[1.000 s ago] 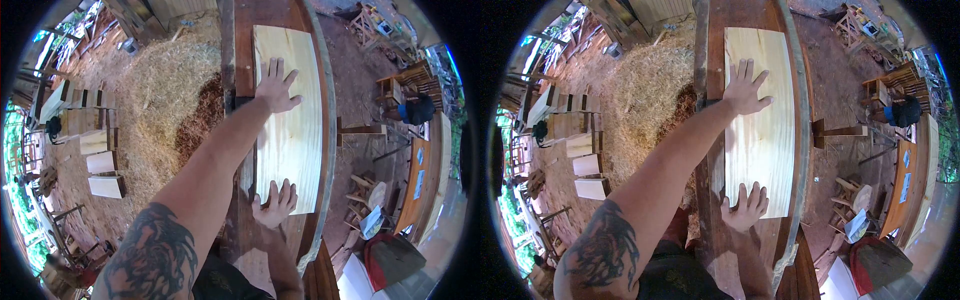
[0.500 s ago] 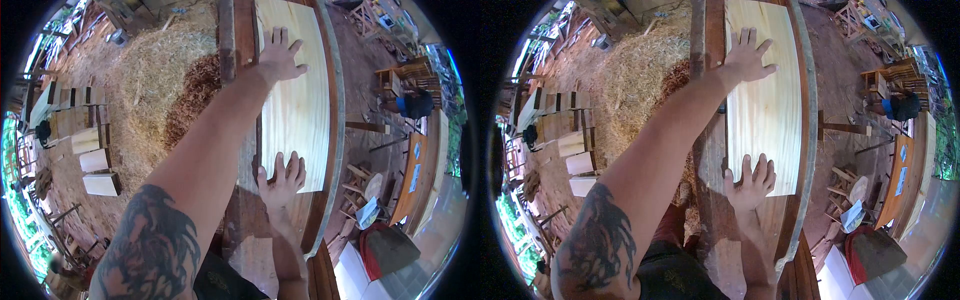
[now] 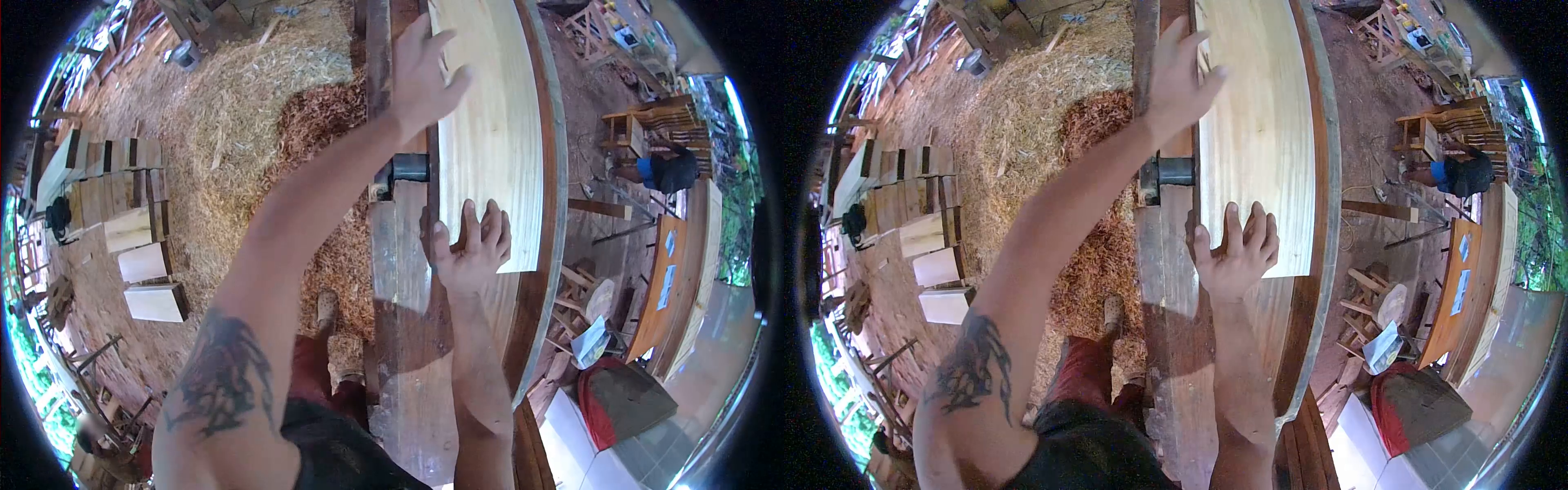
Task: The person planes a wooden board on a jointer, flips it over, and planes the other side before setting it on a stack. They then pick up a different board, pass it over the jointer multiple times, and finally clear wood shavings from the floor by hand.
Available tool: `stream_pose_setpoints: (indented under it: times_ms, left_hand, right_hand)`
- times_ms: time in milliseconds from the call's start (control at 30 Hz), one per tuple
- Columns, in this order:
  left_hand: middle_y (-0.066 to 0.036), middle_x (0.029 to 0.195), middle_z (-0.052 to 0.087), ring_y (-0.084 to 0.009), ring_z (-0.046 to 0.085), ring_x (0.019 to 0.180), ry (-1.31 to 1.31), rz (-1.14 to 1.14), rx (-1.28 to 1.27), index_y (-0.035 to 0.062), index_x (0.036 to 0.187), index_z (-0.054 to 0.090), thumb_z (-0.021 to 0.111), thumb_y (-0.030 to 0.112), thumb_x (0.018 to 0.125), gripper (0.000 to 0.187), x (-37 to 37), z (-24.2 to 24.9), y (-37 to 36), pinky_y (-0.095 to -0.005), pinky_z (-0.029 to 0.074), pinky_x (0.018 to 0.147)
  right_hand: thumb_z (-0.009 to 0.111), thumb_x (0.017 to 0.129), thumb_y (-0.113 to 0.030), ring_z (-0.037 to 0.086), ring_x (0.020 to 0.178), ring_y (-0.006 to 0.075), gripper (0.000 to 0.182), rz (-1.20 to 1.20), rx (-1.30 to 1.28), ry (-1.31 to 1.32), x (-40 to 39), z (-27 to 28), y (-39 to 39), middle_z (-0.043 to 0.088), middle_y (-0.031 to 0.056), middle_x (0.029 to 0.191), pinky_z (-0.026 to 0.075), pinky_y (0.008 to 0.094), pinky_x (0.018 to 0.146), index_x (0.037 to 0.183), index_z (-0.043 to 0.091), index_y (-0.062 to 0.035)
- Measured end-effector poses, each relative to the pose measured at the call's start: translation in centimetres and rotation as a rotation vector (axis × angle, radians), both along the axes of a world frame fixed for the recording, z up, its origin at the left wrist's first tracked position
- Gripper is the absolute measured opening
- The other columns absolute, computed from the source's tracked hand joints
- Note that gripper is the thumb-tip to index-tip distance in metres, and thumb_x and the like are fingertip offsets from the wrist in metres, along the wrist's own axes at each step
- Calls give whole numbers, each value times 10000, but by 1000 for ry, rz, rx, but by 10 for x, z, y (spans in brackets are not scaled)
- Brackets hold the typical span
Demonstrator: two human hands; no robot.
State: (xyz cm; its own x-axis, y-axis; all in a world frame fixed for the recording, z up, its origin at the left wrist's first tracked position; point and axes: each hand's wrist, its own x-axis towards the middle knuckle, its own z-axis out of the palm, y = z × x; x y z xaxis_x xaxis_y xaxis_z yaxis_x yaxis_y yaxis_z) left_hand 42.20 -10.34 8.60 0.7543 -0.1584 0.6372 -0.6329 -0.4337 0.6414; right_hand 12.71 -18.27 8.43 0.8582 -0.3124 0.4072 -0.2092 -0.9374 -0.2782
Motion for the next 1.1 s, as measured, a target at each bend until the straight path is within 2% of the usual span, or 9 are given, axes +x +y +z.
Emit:
stream_pose_setpoints:
  times_ms: [67,100,200,267,333,400,533,667,1100]
  left_hand:
    - [-265,1647,341,-438,311,1534,180,92,122,18,1515,488,654,442,1001,686,-74,12,68,-542,293,1245]
    - [-291,1623,345,-443,308,1532,333,123,37,43,1516,504,619,335,1022,585,-120,9,96,-534,267,1252]
    - [-296,1571,407,-427,370,1491,956,227,-87,-84,1531,410,387,513,1094,740,-262,-67,153,-497,279,1250]
    - [-311,1489,490,-426,445,1436,1428,225,-77,-67,1545,406,306,535,1109,749,-331,-38,150,-493,311,1231]
    - [-306,1507,484,-428,443,1440,1365,91,-136,-31,1554,413,309,537,1112,727,-393,-79,141,-485,318,1227]
    - [-303,1520,476,-433,438,1445,1275,221,-196,-16,1563,407,322,533,1113,715,-412,-93,114,-482,316,1230]
    - [-300,1538,465,-450,421,1456,1271,271,-176,-18,1574,385,348,526,1113,714,-410,-75,111,-486,310,1233]
    - [-298,1539,463,-454,426,1448,1198,252,-164,-17,1579,378,351,540,1109,729,-415,-92,111,-497,307,1232]
    - [-315,1514,477,-472,436,1431,1238,281,-147,-29,1574,376,365,526,1105,727,-412,-73,112,-506,319,1225]
  right_hand:
    - [735,897,-524,471,1371,484,611,8,10,2,9,-2,-3,561,225,1478,350,606,1105,1427,646,-233]
    - [738,895,-522,474,1368,484,608,14,9,-12,14,-4,-3,561,223,1477,351,609,1103,1425,647,-238]
    - [742,891,-520,484,1355,482,601,15,-13,-26,27,-6,-5,566,213,1471,362,617,1094,1419,649,-251]
    - [742,890,-522,490,1348,481,593,19,-25,-33,36,-10,-5,569,205,1467,368,622,1088,1412,654,-254]
    - [741,891,-526,495,1344,479,584,17,-33,-51,46,-13,-6,572,197,1465,374,628,1083,1401,661,-254]
    - [742,886,-541,494,1348,473,565,13,-36,-55,56,-16,-7,571,186,1469,372,634,1089,1362,689,-242]
    - [755,872,-548,467,1380,463,568,11,-24,-32,74,-19,-10,569,174,1474,367,643,1098,1341,708,-231]
    - [771,864,-533,455,1396,448,562,4,-36,-21,94,-18,-13,565,167,1474,366,650,1101,1333,708,-230]
    - [747,867,-577,461,1401,437,562,-6,-55,-35,143,-25,-18,553,161,1493,375,668,1093,1324,711,-251]
